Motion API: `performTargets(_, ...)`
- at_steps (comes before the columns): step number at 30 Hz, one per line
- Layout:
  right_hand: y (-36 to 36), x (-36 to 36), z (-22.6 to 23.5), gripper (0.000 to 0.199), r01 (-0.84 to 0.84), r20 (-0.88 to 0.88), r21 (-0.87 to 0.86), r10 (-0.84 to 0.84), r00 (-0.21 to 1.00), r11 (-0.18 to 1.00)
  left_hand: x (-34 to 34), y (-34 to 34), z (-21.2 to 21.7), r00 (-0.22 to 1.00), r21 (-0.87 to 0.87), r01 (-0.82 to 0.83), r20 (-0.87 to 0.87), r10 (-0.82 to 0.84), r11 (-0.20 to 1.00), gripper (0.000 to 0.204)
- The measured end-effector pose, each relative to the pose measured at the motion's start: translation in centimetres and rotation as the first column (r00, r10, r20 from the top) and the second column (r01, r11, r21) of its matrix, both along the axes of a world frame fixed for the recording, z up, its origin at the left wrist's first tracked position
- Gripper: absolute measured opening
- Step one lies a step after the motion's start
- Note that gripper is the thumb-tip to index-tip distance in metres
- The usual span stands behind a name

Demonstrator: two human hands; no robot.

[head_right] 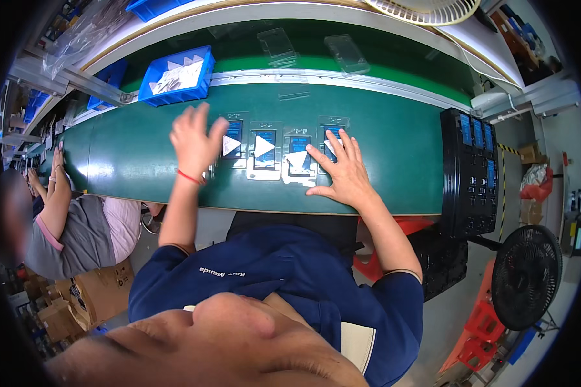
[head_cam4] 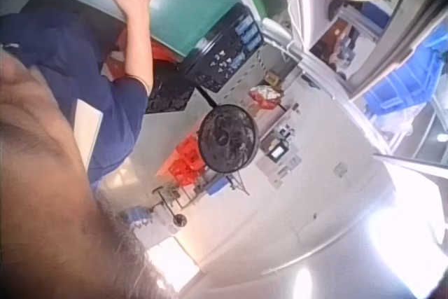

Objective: Checking and placing small blue electronic components into clear plastic trays.

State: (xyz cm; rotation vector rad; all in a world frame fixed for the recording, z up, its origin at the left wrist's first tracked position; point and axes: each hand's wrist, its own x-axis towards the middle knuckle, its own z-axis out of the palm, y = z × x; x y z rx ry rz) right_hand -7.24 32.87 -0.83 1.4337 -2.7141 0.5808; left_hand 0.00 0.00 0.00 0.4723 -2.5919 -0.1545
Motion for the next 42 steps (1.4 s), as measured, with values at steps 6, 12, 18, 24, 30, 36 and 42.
performTargets(6, -6.4, 0.8, -1.2, 0.075, -0.041, -0.058, 0.028, 0.043, 0.997, 0.999, 4.0, 0.7, -1.7, 0.970, 0.116, -0.079, 0.239, 0.049, 0.990, 0.071)
performTargets(12, -20.2, 3.3, -2.3, 0.077, -0.172, -0.022, -0.021, 0.172, 0.985, 0.985, 8.8, -14.3, -4.1, 0.975, 0.111, -0.141, 0.188, 0.118, 0.984, 0.072)
performTargets(18, -29.3, 3.5, -2.7, 0.075, -0.324, 0.107, -0.319, 0.373, 0.922, 0.891, 12.9, -27.9, -3.3, 0.959, 0.055, -0.203, 0.214, 0.187, 0.978, 0.068)
performTargets(24, -21.4, -8.1, 1.9, 0.048, 0.001, -0.104, -0.674, -0.097, 0.990, 0.739, 14.8, -32.0, -4.1, 0.960, 0.055, -0.272, 0.079, 0.268, 0.961, 0.064)
performTargets(30, -9.6, -22.6, 0.7, 0.066, 0.716, -0.108, -0.094, -0.722, 0.683, 0.691, 8.5, -19.1, 0.6, 0.937, 0.296, -0.012, -0.330, 0.114, 0.955, 0.036)
performTargets(36, -4.3, -21.8, 0.2, 0.066, 0.582, 0.208, -0.296, -0.544, 0.813, 0.757, 1.0, -1.2, 3.0, 0.850, 0.529, 0.514, -0.418, -0.320, 0.675, 0.016)
performTargets(42, -3.1, -7.8, 0.8, 0.055, 0.535, 0.753, -0.465, -0.003, 0.659, 0.705, -4.1, 11.4, 0.6, 0.899, 0.915, 0.350, -0.388, -0.202, -0.199, 0.029)
